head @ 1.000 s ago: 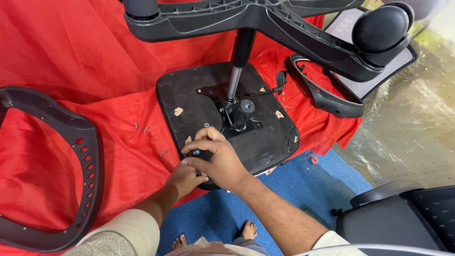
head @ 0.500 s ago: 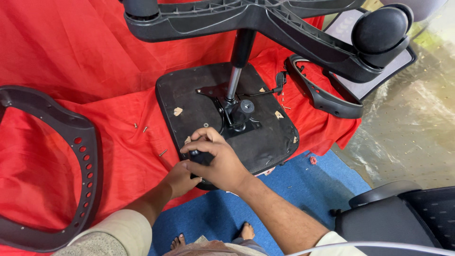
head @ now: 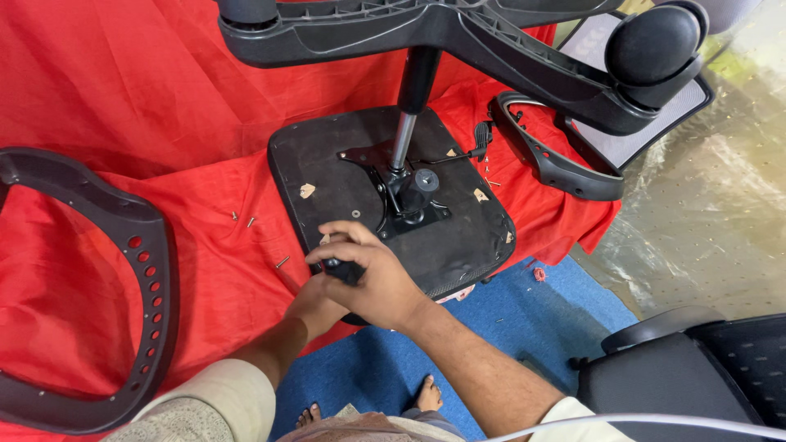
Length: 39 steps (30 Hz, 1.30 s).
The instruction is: The person uses a screwdriver to tighten screws into the underside of an overturned office chair seat. They systematically work through multiple screw holes, securing the seat to the central gas lift mechanism.
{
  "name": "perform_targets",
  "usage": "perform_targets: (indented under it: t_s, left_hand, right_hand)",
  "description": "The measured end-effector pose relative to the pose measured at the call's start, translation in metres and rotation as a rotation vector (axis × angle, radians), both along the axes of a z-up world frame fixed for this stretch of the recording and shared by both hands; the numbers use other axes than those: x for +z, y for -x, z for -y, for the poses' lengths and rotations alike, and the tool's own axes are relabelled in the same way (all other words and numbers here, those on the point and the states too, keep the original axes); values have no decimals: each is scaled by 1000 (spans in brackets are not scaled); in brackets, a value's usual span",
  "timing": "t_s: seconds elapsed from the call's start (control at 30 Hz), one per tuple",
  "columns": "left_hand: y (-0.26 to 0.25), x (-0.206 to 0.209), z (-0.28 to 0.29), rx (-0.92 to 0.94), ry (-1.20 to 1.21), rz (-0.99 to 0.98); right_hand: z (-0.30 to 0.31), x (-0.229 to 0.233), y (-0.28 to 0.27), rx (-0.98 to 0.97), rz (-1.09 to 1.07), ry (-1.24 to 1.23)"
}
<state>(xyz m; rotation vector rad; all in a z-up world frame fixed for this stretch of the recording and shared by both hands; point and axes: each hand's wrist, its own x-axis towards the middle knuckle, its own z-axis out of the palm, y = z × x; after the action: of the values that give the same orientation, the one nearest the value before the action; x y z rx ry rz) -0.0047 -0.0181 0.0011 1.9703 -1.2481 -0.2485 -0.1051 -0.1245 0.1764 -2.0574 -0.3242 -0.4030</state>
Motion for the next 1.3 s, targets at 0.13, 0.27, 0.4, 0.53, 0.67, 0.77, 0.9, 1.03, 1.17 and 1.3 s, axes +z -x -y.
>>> perform_targets:
  t_s: [0.13,0.27,0.4,0.53,0.67,0.77,0.9,1.03,1.17,1.3]
  left_hand:
    - [2,-3,-13,186,-383,-224]
    - [-1,-2,-18,93,-233,-156]
    - [-1,2,-19,77,-53,-153]
    - [-3,10,-16,68,-54,-301]
    - [-2,13,-14,52,-112,-343]
    - [-2,14,-12,90,-192,-315]
    - [1,16,-12,136,-217,-365]
    - [4,21,-11,124,-17,-379]
    - [6,25,-12,81,96,-316]
    - [-2,20,-13,101,-280,-473]
  right_hand:
    - [-4,-1,-4,-116,-34,104]
    - [-2,3,-2,-113,-64,120]
    - [-4,4,0,-106,-107,18]
    - [-7,2,0,-133,-37,49]
    - [-8,0,-2,-233,-41,99]
    - [-6,2,-8,-234,-61,93]
    - [-6,4,-10,-242,-201,37]
    - [-13,4,-9,-199,-72,51]
    - [-19,5,-6,-240,34,102]
    - [-18,9,-10,-320,-148,139]
